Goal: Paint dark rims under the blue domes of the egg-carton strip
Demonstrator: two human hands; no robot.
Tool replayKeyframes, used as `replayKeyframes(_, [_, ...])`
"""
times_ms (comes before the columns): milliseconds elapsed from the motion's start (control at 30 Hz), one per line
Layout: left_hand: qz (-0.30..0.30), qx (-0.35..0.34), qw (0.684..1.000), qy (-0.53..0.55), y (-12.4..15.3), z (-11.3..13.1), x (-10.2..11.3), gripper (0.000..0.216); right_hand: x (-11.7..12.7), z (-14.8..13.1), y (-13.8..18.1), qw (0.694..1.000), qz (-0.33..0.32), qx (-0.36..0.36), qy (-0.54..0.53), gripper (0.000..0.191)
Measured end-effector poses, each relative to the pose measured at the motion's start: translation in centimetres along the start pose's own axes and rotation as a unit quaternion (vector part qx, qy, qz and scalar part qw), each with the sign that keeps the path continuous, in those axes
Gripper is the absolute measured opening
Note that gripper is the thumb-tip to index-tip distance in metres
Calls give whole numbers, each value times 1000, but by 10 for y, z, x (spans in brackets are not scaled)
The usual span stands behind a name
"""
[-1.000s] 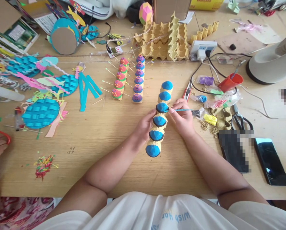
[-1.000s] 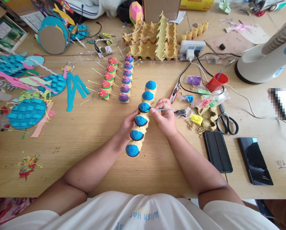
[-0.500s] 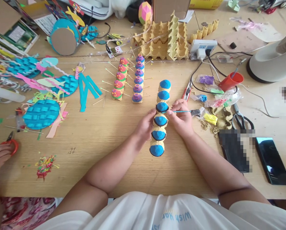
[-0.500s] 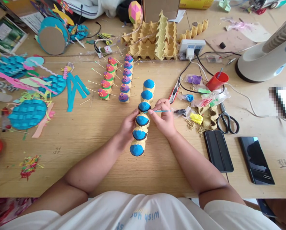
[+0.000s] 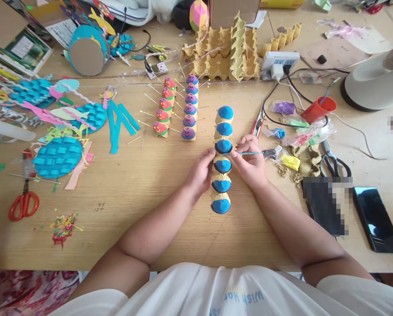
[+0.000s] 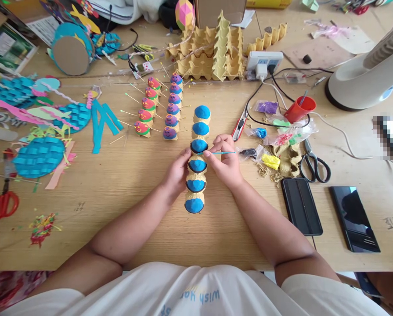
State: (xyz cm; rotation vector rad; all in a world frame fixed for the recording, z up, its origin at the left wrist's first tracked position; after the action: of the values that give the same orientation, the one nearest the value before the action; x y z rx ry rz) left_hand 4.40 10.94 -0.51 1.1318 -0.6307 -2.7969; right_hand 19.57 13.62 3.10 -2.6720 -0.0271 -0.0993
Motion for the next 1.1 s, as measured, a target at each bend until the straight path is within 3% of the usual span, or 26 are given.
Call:
replayKeyframes(400, [24, 12, 1000, -2, 3, 1, -2, 20, 1, -4, 1, 999, 8, 32, 27, 31])
replayKeyframes(867, [22, -55, 997, -46, 4, 6, 2, 29, -1, -3, 0, 999, -2, 26, 26, 36])
replayKeyframes(1100, [55, -77, 992, -84, 5, 10, 5, 36, -2, -5, -2, 1000, -19, 3, 21, 41])
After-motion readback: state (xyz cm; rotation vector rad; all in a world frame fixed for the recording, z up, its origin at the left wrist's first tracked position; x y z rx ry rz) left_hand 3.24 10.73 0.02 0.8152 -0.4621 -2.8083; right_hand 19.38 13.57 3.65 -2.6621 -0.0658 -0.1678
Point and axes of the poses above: each hand's wrist, its own y-axis away from the middle knuckle, its own x-axis out of the back of the hand, z = x × y, the point moved 7 cm from there along -y, towards the middle knuckle, and after that the axes turned 2 degrees about -y, right-handed, at the moved point
